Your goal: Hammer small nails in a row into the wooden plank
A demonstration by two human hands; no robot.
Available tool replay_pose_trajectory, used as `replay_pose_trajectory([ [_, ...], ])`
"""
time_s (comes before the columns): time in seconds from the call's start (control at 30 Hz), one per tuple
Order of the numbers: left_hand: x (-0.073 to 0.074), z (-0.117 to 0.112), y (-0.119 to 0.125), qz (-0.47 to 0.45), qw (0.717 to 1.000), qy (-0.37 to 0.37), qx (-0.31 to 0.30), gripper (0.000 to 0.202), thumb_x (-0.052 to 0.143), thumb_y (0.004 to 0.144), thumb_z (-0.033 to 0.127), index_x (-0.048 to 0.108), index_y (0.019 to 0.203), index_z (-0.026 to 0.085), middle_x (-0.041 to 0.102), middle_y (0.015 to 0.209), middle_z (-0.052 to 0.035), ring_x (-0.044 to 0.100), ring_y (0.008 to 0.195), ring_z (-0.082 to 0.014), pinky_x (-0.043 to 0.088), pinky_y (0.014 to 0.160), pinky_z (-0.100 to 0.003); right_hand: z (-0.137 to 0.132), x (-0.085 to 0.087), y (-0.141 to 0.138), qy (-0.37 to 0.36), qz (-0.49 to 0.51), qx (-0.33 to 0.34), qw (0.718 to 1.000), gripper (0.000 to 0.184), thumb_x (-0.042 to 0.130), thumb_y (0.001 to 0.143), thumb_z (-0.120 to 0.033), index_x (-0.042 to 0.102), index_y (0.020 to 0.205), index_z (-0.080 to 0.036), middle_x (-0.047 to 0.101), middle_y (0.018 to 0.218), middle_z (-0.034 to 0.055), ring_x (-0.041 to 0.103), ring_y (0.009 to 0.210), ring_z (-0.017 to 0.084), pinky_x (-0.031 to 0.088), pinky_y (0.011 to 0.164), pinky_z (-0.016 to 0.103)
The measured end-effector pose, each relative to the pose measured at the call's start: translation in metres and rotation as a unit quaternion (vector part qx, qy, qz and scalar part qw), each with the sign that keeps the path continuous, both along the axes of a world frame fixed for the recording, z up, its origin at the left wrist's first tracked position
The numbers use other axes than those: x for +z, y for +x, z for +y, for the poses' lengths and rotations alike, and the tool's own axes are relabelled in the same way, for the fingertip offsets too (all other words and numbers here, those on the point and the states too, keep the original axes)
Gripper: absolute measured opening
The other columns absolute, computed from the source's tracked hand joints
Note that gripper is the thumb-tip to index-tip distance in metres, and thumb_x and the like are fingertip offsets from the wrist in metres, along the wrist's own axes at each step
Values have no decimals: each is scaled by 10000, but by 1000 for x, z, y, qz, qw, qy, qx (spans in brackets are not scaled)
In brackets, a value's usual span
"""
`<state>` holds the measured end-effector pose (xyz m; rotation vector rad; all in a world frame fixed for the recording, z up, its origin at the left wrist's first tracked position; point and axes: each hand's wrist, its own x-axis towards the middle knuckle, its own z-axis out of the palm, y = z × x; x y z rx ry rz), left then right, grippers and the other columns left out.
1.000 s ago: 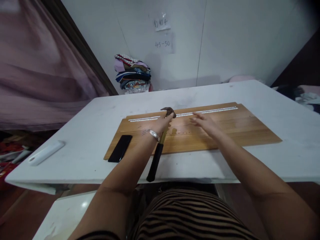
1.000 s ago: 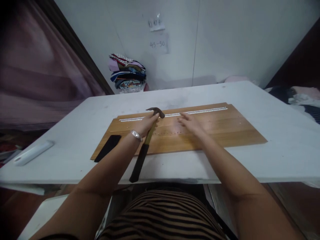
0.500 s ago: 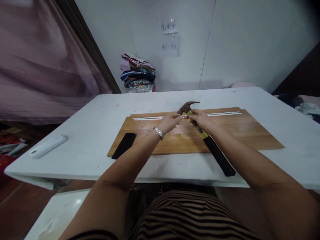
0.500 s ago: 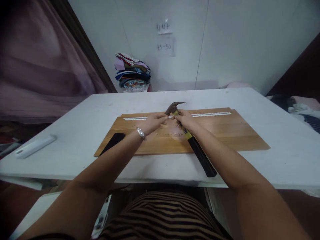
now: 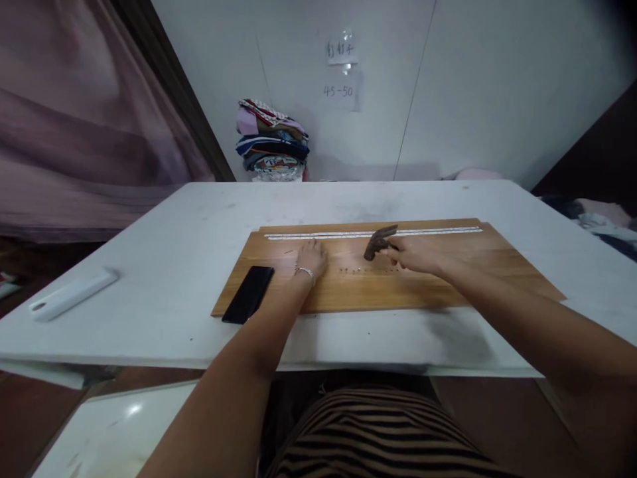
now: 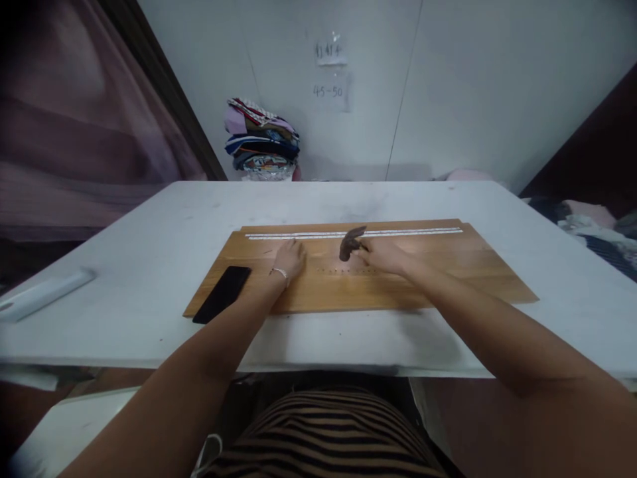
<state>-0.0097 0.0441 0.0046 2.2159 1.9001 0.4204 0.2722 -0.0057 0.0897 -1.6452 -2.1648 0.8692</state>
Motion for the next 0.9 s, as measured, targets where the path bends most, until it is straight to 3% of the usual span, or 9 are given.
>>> replay_pose_trajectory([
  [0.2, -8, 2, 1, 40, 999, 11, -1, 406, 381, 968, 335, 615, 1235, 137, 565, 1421, -190, 459, 1354, -303, 332, 1134, -449, -12, -24, -1, 56, -56, 14, 997, 275, 506, 949, -377, 700, 1046, -207, 727, 823, 69, 653, 738, 221, 471, 715, 316],
  [0.37, -5, 0, 2, 57, 998, 17, -1, 415, 355, 972, 354, 631, 1194, 139, 600, 1356, -192, 494, 1295, -322, 356, 1096, -462, -21, -19, -7, 40, -89, -19, 995, 289, 490, 955, -370, 691, 1005, -169, 719, 809, 80, 635, 715, 203, 451, 681, 284],
  [0.57, -5, 0, 4, 49, 999, 18, -1, 394, 375, 964, 350, 640, 1177, 149, 613, 1322, -185, 502, 1274, -321, 362, 1086, -456, -27, -12, -12, 51, -100, -4, 994, 268, 493, 951, -342, 700, 1009, -182, 742, 895, 90, 657, 781, 214, 449, 697, 276],
  [0.9, -10, 3, 4, 59, 998, 30, 4, 402, 375, 967, 363, 660, 1150, 146, 622, 1304, -178, 511, 1258, -318, 376, 1083, -440, -23, -18, -16, 44, -109, -12, 993, 253, 513, 941, -349, 713, 984, -200, 751, 961, 106, 678, 836, 243, 456, 729, 295],
])
